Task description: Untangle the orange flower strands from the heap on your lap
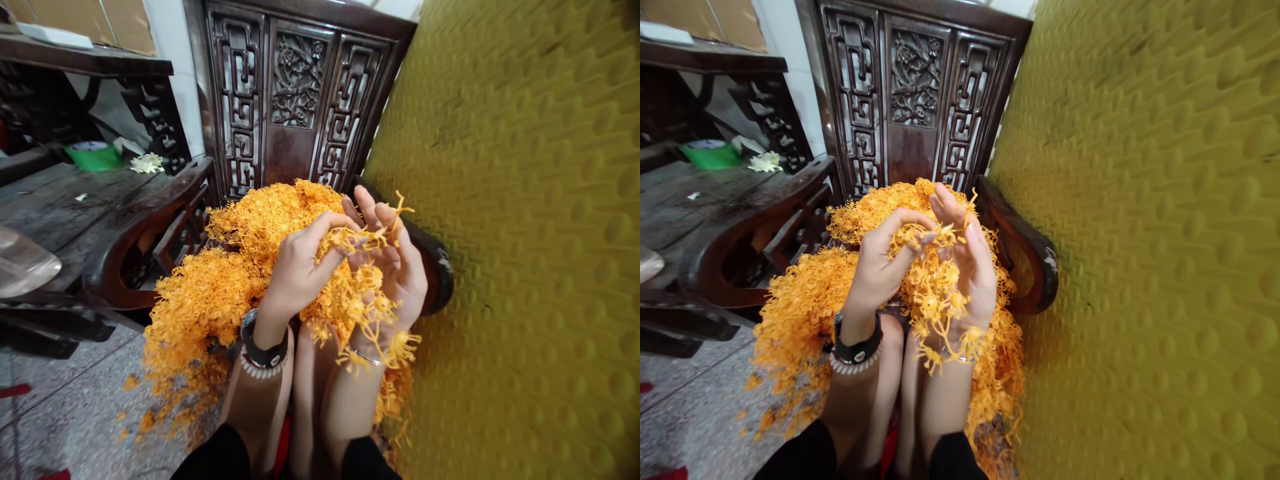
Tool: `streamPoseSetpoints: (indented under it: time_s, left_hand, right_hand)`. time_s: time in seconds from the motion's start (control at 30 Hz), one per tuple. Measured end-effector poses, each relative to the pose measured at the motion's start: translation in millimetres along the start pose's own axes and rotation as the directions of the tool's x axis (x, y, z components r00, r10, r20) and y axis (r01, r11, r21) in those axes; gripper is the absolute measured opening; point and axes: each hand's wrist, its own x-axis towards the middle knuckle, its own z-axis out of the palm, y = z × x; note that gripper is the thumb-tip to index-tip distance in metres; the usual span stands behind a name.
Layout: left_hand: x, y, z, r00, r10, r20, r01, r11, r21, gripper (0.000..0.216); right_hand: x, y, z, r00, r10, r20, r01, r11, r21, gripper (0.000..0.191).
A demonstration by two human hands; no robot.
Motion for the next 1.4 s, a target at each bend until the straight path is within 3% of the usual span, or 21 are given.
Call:
streamPoseSetpoints:
  time_s: [0.13,0.2,0.3,0.4,0.5,0.57,0.63,0.7,0.77,0.93,1.1,1.2,1.27,1.33,1.4]
  left_hand:
    - [0.9,-0.4,1.7,0.987,0.003,0.158,-0.02,0.994,0.105,0.024]
    - [0.4,-0.9,3.7,0.986,-0.053,0.158,0.02,0.979,0.201,0.032]
    - [-0.3,-4.1,7.2,0.996,-0.015,0.088,-0.01,0.96,0.28,0.024]
    - [-0.6,-8.3,13.3,0.995,0.076,-0.057,-0.067,0.988,0.142,0.011]
    - [-1.4,-9.4,25.8,0.978,0.059,-0.201,-0.068,0.997,-0.04,0.014]
    - [-2.4,-7.9,35.9,0.955,0.06,-0.291,-0.084,0.994,-0.072,0.016]
    - [-2.3,-5.9,42.6,0.907,-0.003,-0.422,-0.063,0.988,-0.142,0.018]
    - [0.1,-5.0,42.5,0.833,-0.157,-0.53,-0.018,0.951,-0.309,0.02]
    - [4.2,-6.0,35.9,0.784,-0.298,-0.545,0.002,0.879,-0.477,0.023]
    - [10.4,-10.5,19.0,0.887,-0.322,-0.332,0.086,0.82,-0.565,0.022]
    - [7.4,-5.9,21.4,0.92,-0.342,-0.192,0.157,0.77,-0.618,0.029]
    - [5.9,-2.0,21.5,0.944,-0.298,-0.139,0.169,0.802,-0.573,0.03]
    - [4.3,-0.1,20.3,0.959,-0.257,-0.123,0.164,0.852,-0.498,0.028]
    - [2.1,1.1,19.5,0.963,-0.212,-0.169,0.143,0.925,-0.351,0.025]
    - [0.0,1.5,19.5,0.941,-0.162,-0.299,0.119,0.981,-0.156,0.02]
  right_hand:
    - [0.5,-2.9,-0.8,0.995,0.041,0.093,-0.045,0.998,0.042,0.044]
    - [-0.1,-3.9,-2.3,0.988,0.068,0.137,-0.073,0.997,0.032,0.051]
    - [-2.2,-2.2,-3.3,0.99,0.072,0.124,-0.067,0.997,-0.044,0.038]
    - [-3.0,4.1,1.4,0.999,0.025,-0.048,-0.027,0.998,-0.049,0.02]
    - [0.0,12.6,9.2,0.977,0.02,-0.213,0.0,0.996,0.093,0.026]
    - [4.1,17.8,10.0,0.962,0.032,-0.272,0.023,0.98,0.197,0.027]
    - [9.2,21.7,3.6,0.945,0.025,-0.325,0.071,0.957,0.281,0.022]
    - [14.1,23.5,-8.5,0.94,0.016,-0.342,0.116,0.925,0.363,0.016]
    - [17.4,22.9,-21.8,0.943,0.005,-0.334,0.146,0.892,0.427,0.016]
    - [16.0,14.7,-36.7,0.95,-0.03,-0.312,0.186,0.855,0.484,0.023]
    - [11.4,5.7,-34.6,0.963,-0.096,-0.25,0.17,0.94,0.295,0.028]
    - [6.9,0.9,-30.7,0.98,-0.14,-0.14,0.14,0.99,-0.011,0.031]
    - [2.9,-0.4,-26.4,0.999,-0.042,-0.023,0.037,0.978,-0.206,0.021]
    - [-0.4,0.6,-21.1,0.995,0.077,0.068,-0.054,0.955,-0.292,0.019]
    - [-2.1,2.6,-15.2,0.987,0.114,0.115,-0.076,0.955,-0.288,0.018]
